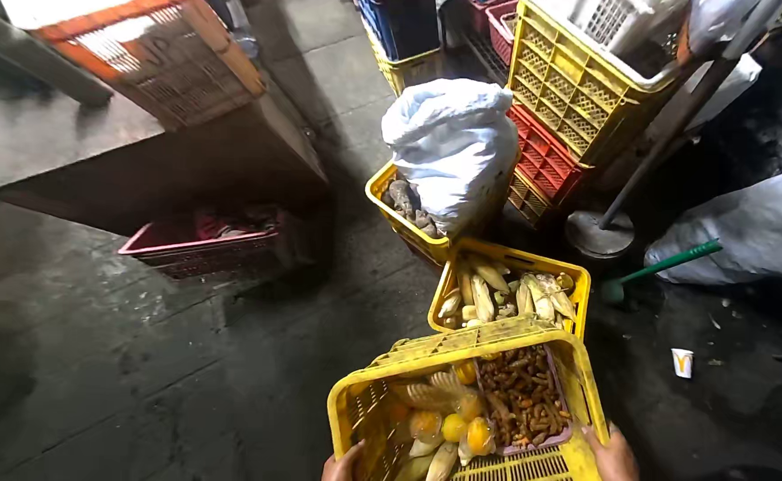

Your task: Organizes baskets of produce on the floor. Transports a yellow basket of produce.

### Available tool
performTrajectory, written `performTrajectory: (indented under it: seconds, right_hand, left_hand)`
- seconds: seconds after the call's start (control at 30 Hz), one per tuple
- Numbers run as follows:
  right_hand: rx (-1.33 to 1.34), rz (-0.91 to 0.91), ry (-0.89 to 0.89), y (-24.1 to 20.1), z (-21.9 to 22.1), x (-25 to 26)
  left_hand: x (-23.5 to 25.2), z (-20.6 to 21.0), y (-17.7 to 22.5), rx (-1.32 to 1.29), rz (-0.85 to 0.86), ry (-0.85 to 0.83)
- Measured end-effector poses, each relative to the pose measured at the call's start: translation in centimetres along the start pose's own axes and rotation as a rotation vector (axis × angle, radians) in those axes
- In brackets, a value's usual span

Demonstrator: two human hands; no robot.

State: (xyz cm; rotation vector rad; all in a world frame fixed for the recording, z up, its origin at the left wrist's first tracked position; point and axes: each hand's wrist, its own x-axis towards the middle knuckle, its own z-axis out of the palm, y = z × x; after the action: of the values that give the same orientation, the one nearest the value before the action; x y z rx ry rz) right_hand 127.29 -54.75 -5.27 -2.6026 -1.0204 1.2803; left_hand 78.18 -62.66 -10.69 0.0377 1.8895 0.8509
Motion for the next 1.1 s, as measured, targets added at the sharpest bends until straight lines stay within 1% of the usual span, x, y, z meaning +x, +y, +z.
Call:
performTrajectory:
  seconds: [0.37,0.43,0.53,0.63,0.73,0.87,0.97,1.03,1.1]
  right_hand:
    - [-0.018,-0.011,0.011,-0.4,-0.2,0.2]
    - [-0.006,-0.017,0.012,-0.8,-0.4,0.5]
    - [0.0,-0.031,0.052,-2.0,-1.0,1.1]
    - [0.012,-0.081,0.129,-2.8,-1.8,2.2]
    - [0.042,-0.05,0.146,-3.2,-3.0,3.8]
    - [0.18,-0.043,0.161,-5.4,-7.0,7.9]
    - [0.3,-0.046,0.189,-7.7,-10.4,10.2]
    - [0.331,-0.031,0.198,-8.0,-12.0,11.8]
    - [0.321,-0.005,0.191,-8.5,-12.9,13.0]
  left_hand:
    - [-0.4,0.4,0.5,-0.003,-0.024,0.027]
    - [-0.8,0.7,1.2,0.007,-0.024,0.044]
    - [-1.3,1.5,3.6,0.064,-0.011,0.066]
    - [-1.7,3.5,7.3,0.128,0.023,0.053]
    - [-1.6,7.0,11.9,0.167,0.076,-0.004]
    - [-3.2,14.6,21.0,0.242,0.139,-0.197]
    - [-3.4,20.7,27.5,0.401,0.204,-0.289]
    - [-3.1,23.5,30.4,0.524,0.255,-0.306]
    - [-1.1,26.0,31.7,0.608,0.287,-0.31]
